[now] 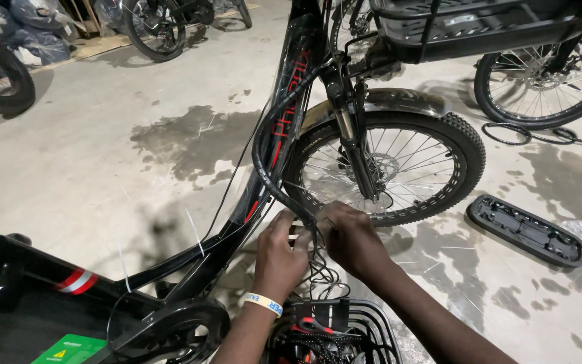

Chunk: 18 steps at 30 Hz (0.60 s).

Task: Wrapping a spiral cable protector around a bundle of bicycle cables

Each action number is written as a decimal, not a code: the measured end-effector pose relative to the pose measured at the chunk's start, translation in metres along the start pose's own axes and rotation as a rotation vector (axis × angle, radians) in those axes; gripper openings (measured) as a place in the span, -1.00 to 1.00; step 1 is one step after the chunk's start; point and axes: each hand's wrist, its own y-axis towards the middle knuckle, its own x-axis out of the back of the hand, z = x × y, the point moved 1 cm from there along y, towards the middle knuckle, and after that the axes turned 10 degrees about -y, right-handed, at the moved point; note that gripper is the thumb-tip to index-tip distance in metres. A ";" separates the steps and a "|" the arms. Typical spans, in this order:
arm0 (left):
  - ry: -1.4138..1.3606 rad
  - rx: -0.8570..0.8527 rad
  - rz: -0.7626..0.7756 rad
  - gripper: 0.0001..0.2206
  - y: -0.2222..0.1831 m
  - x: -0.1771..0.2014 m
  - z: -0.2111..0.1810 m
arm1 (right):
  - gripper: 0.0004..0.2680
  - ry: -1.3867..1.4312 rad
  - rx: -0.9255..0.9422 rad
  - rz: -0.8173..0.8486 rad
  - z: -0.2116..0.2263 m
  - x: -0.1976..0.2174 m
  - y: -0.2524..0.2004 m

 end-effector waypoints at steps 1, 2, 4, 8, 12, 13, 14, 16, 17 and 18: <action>0.000 -0.004 -0.001 -0.74 0.000 0.000 0.001 | -0.93 0.000 0.002 -0.004 -0.003 0.000 0.001; -0.095 0.096 -0.022 -0.74 0.000 0.000 0.004 | -0.93 0.050 0.032 -0.049 -0.005 0.000 0.002; -0.190 0.194 -0.042 -0.73 0.000 -0.002 0.004 | -0.93 0.099 0.062 -0.097 -0.007 0.005 0.005; -0.406 0.410 -0.156 -0.77 -0.001 -0.012 0.006 | -0.94 0.184 0.081 -0.119 -0.006 0.009 0.009; -0.392 0.395 -0.185 -0.80 -0.003 -0.016 -0.009 | -0.92 0.241 -0.006 -0.109 -0.022 -0.008 -0.002; -0.391 0.397 -0.183 -0.80 -0.004 -0.017 -0.012 | -0.92 0.241 -0.009 -0.109 -0.019 -0.007 -0.003; -0.343 0.391 -0.181 -0.75 -0.005 -0.018 -0.016 | -0.95 0.263 -0.042 -0.039 -0.016 -0.006 -0.003; -0.296 0.385 -0.180 -0.70 -0.008 -0.020 -0.010 | -0.93 0.285 -0.072 0.032 -0.005 0.001 -0.003; -0.248 0.330 -0.194 -0.72 -0.009 -0.021 -0.002 | -0.89 0.259 -0.058 0.063 0.002 0.006 -0.004; -0.202 0.275 -0.208 -0.72 -0.011 -0.023 0.007 | -0.84 0.233 -0.045 0.094 0.010 0.012 -0.005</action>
